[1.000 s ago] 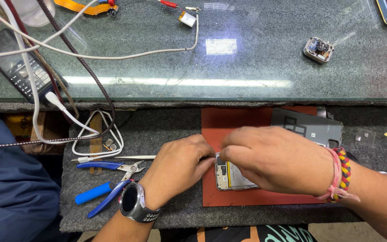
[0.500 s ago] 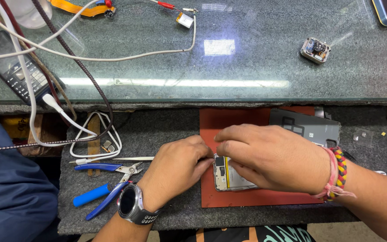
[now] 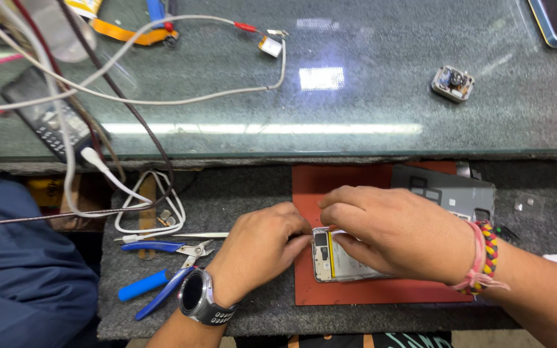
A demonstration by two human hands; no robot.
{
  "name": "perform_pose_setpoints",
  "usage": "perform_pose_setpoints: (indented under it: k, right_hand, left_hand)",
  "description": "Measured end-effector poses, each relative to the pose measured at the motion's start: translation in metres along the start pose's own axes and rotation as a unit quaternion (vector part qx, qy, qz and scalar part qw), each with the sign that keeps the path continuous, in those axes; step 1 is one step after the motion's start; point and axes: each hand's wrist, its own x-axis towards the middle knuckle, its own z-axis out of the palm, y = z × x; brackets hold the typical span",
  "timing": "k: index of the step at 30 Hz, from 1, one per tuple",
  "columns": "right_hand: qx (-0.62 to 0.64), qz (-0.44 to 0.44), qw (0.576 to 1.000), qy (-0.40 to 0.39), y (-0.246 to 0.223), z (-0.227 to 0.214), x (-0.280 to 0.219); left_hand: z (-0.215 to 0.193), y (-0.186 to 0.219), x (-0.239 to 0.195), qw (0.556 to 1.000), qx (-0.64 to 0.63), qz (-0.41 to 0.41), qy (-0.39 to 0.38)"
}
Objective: The person uses a small screwdriver to remove screws from the back of a disassembled smartphone. They place the screws on the work surface and continue unscrewing additional fasteners from different locations on the phone chassis.
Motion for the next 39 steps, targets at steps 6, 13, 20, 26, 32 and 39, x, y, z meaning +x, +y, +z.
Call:
perform_pose_setpoints:
  k: [6,13,20,26,32,39]
  right_hand:
    - [0.054,0.063,0.994,-0.065,0.0,0.0,-0.002]
    - [0.035,0.187,0.982,0.016,0.006,-0.018,-0.024]
    - [0.043,0.235,0.96,0.149,0.039,-0.052,-0.033]
    - [-0.058,0.252,0.939,0.229,0.11,-0.089,-0.003]
    - [-0.197,0.233,0.924,0.229,0.206,-0.098,0.044]
    - [-0.252,0.199,0.925,0.205,0.297,-0.102,0.074]
  left_hand:
    - [0.003,-0.004,0.0,1.0,0.006,-0.028,-0.013]
    - [0.005,-0.009,0.002,0.999,-0.025,-0.04,0.004]
    - [0.007,-0.015,0.004,0.999,-0.039,-0.024,0.026]
    - [0.006,-0.015,0.009,0.996,-0.057,-0.061,0.018]
    - [0.011,-0.026,0.01,0.996,-0.067,-0.048,0.021]
    - [0.02,-0.048,0.009,0.997,-0.054,0.011,0.047]
